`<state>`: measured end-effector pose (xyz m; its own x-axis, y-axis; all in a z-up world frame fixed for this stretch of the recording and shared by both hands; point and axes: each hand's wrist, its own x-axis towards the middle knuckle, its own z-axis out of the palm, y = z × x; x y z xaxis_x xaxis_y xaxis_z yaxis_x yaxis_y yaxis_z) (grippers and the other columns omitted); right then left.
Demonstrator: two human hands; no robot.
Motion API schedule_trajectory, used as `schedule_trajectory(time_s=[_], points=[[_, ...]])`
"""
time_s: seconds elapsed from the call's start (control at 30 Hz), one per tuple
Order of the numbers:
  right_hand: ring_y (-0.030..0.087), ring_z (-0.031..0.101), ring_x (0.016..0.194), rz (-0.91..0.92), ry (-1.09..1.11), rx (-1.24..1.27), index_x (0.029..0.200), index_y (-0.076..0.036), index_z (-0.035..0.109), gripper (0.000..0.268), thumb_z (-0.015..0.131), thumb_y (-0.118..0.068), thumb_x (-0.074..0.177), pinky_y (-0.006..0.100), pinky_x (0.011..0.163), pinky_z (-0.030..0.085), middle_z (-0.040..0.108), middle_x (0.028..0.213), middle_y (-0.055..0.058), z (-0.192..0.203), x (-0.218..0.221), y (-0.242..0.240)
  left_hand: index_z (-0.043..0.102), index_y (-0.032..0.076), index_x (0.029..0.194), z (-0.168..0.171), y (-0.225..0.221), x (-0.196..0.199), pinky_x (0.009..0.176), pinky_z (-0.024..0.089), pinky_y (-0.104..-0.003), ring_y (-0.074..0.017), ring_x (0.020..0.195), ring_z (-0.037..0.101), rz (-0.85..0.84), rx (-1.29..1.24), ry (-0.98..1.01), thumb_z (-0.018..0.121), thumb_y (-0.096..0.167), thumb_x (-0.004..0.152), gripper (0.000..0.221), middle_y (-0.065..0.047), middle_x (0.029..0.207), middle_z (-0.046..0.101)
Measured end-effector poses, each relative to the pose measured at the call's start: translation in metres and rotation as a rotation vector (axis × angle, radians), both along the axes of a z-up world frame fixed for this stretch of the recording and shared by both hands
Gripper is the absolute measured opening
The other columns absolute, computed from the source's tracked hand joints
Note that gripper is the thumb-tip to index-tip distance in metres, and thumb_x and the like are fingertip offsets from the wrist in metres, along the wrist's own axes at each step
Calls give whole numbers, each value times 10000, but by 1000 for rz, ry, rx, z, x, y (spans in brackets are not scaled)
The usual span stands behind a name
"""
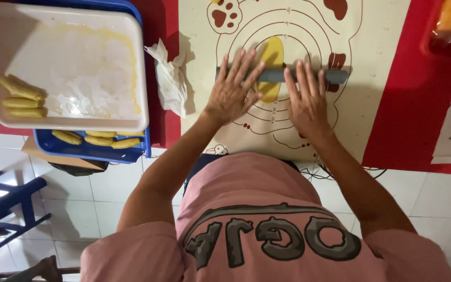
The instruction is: The recorder is rolling out small balls of dough using a rolling pin and shaping them into logs on a silicone mat.
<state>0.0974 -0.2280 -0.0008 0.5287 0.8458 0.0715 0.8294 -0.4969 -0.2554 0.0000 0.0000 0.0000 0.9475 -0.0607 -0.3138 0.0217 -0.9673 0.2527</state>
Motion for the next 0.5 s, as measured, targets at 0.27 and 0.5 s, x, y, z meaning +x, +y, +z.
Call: schedule_trajectory(time_s=[0.27,0.5], points=[[302,590,1023,-41,-254,140,1354,-27,624,384,658,-83,976,447,934,482,665,1291,213,-7,11,6,10,161,1669,-3,-6,7,1250,-108,-530,-306,1581,-58,64,-6,-78,113,651,1070,781,-131,1731,-27],[305,40,1587,-294,178,-243,1669,-194,179,585,322,-383,1135,609,1225,-74,22,1709,108,-17,6,18,46,111,1673,-12,-5,10,1236,-83,-605,-317,1564,-78,111,-10,-55,188,620,1091,786,-127,1727,-24]])
